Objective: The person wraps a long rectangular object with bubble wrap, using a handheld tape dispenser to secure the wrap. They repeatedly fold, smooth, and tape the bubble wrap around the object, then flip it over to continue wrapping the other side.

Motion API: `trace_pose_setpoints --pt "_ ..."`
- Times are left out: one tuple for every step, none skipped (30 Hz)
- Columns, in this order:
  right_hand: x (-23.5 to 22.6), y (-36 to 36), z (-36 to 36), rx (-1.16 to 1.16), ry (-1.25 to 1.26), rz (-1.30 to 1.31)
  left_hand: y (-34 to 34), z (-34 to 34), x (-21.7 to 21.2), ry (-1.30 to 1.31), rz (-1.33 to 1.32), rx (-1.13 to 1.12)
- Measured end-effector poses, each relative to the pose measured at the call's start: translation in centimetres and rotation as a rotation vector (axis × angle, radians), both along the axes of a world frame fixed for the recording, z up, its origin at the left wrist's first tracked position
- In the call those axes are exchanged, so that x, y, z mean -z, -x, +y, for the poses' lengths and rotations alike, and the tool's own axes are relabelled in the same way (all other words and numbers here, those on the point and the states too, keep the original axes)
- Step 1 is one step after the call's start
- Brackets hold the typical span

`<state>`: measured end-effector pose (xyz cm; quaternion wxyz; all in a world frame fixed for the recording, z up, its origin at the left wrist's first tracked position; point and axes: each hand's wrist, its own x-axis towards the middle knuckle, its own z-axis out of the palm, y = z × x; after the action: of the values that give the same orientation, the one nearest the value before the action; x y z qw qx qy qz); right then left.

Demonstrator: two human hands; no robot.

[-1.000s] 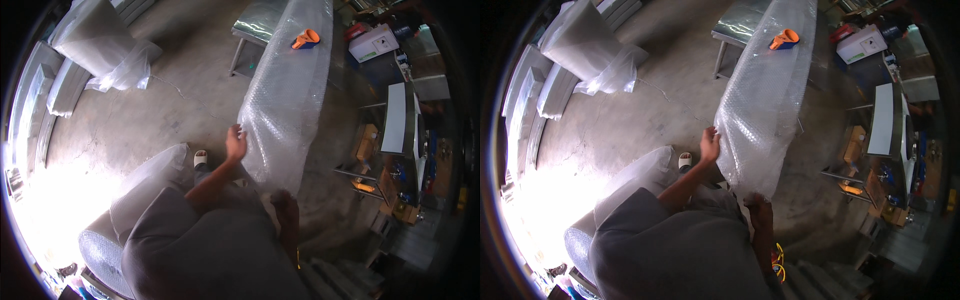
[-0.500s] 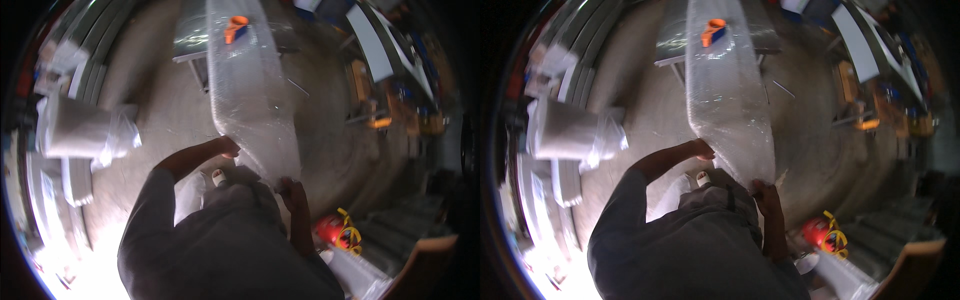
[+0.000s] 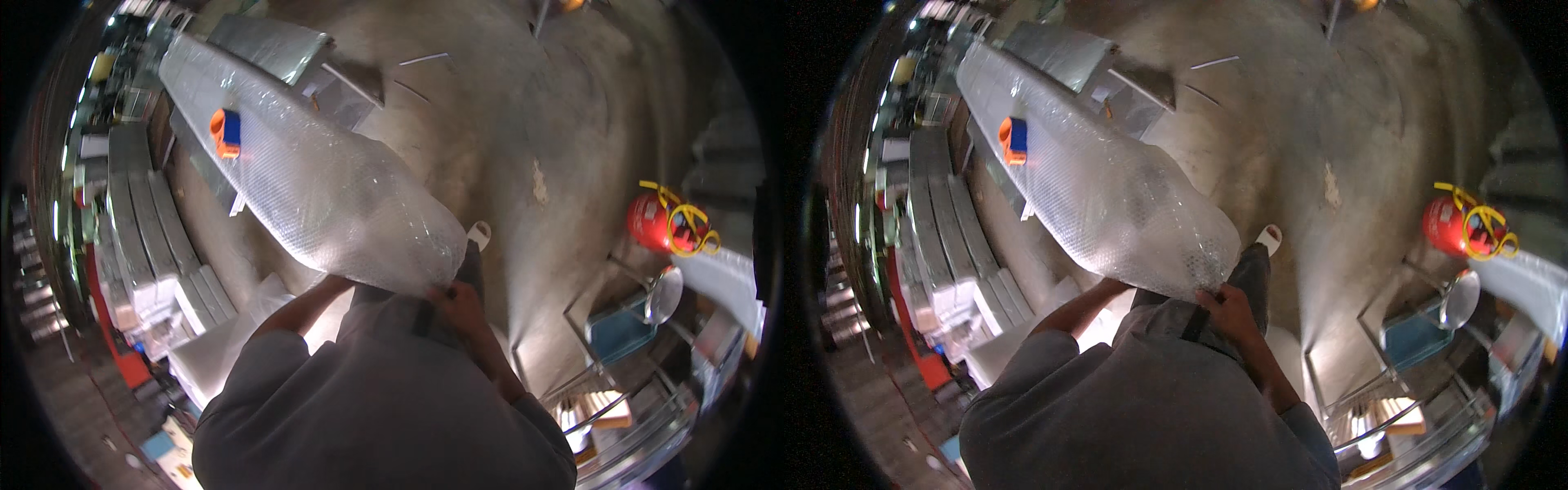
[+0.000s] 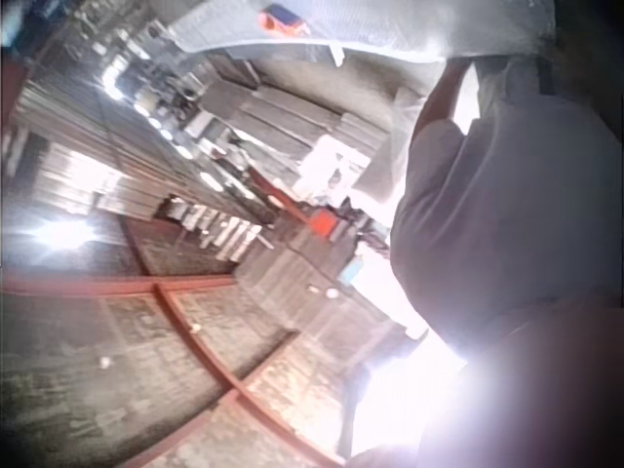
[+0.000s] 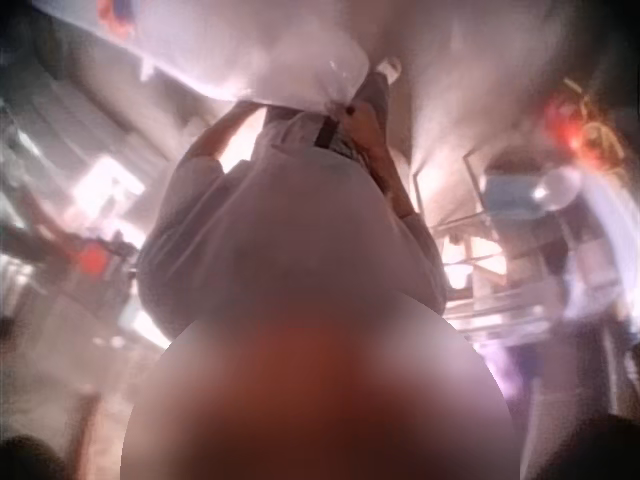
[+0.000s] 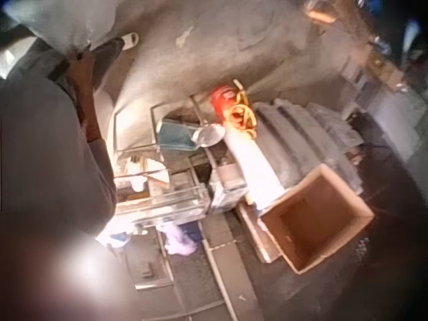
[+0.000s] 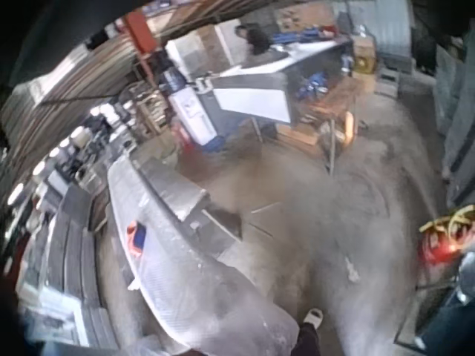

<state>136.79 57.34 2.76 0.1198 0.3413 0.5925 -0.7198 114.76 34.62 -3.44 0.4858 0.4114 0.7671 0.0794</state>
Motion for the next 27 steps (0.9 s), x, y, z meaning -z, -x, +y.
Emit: trace_pose_setpoints --pt "0.0 -0.1 -0.3 0.013 0.057 -0.066 -1.2 0.2 -1.2 -0.009 -0.043 -0.017" --pt "0.0 -0.2 -0.6 0.061 0.019 0.026 -2.0 0.6 -2.5 -0.016 -0.076 -0.012" --pt "0.0 -0.3 -0.9 0.080 0.004 0.040 -2.7 1.0 -4.4 -0.025 -0.112 -0.011" --pt "0.0 -0.4 -1.2 0.125 0.000 0.048 -3.0 1.8 -6.2 -0.033 -0.134 0.008" --pt "-0.1 -0.5 -1.5 0.170 0.049 0.052 -2.8 2.6 -8.3 -0.039 -0.150 0.037" --pt "-0.1 -0.5 -1.7 0.235 0.101 0.060 -2.1 3.2 -10.9 -0.028 -0.123 0.102" --pt "-0.2 -0.4 -2.0 0.321 0.147 0.150 -1.4 4.2 -13.1 -0.056 -0.082 0.180" --pt "-0.3 -0.3 -2.3 0.348 0.196 0.082 -0.9 5.3 -14.7 -0.086 0.006 0.283" --pt "-0.4 -0.1 -2.8 0.390 0.248 0.096 -0.6 6.3 -15.9 -0.057 0.095 0.386" --pt "-0.5 0.1 -3.2 0.414 0.327 0.067 -0.2 7.2 -16.8 -0.205 0.187 0.468" --pt "-0.5 0.3 -3.8 0.456 0.307 0.069 -0.5 8.3 -16.7 -0.677 0.316 0.487" --pt "-0.5 0.4 -4.4 0.441 0.218 0.096 -0.8 9.3 -16.1 -0.634 0.357 0.578" --pt "-0.4 0.2 -4.8 0.386 0.172 0.069 -1.3 10.1 -15.1 -0.616 0.405 0.644" --pt "-0.2 -0.1 -5.3 0.343 0.137 0.017 -1.6 10.5 -14.2 -0.562 0.465 0.733" --pt "0.3 -0.8 -5.4 0.285 0.055 0.084 -1.7 10.5 -13.4 -0.535 0.425 0.752" --pt "1.0 -1.6 -5.4 0.269 0.038 0.198 -1.6 10.1 -12.8 -0.534 0.412 0.740" --pt "1.9 -2.4 -4.9 0.274 0.003 0.361 -1.5 9.5 -12.4 -0.516 0.409 0.735" --pt "3.1 -3.2 -4.0 0.244 -0.005 0.525 -1.2 9.0 -12.0 -0.578 0.426 0.734" --pt "4.1 -4.2 -3.1 0.378 0.308 0.630 -0.7 8.4 -12.0 -0.510 0.368 0.708" --pt "5.8 -4.5 -0.8 0.467 0.384 0.715 -0.6 8.0 -11.9 -0.493 0.364 0.713" --pt "7.3 -4.1 1.0 0.665 0.317 0.311 -0.6 7.7 -12.1 -0.498 0.363 0.711" --pt "9.1 -2.3 3.4 0.745 0.095 0.125 -0.7 7.6 -12.3 -0.477 0.360 0.700" --pt "10.6 0.2 5.3 0.791 0.060 0.178 -1.0 7.7 -12.5 -0.475 0.391 0.702" --pt "12.0 3.5 7.4 0.734 -0.036 0.385 -1.4 8.0 -12.8 -0.486 0.393 0.680" --pt "13.0 7.0 8.8 0.651 -0.100 0.501 -1.9 8.5 -13.0 -0.458 0.402 0.678" --pt "13.8 10.4 9.7 0.484 -0.143 0.480 -2.3 8.9 -13.3 -0.435 0.410 0.675" --pt "14.4 14.1 10.2 0.359 -0.151 0.567 -2.7 9.3 -13.4 -0.410 0.417 0.671"
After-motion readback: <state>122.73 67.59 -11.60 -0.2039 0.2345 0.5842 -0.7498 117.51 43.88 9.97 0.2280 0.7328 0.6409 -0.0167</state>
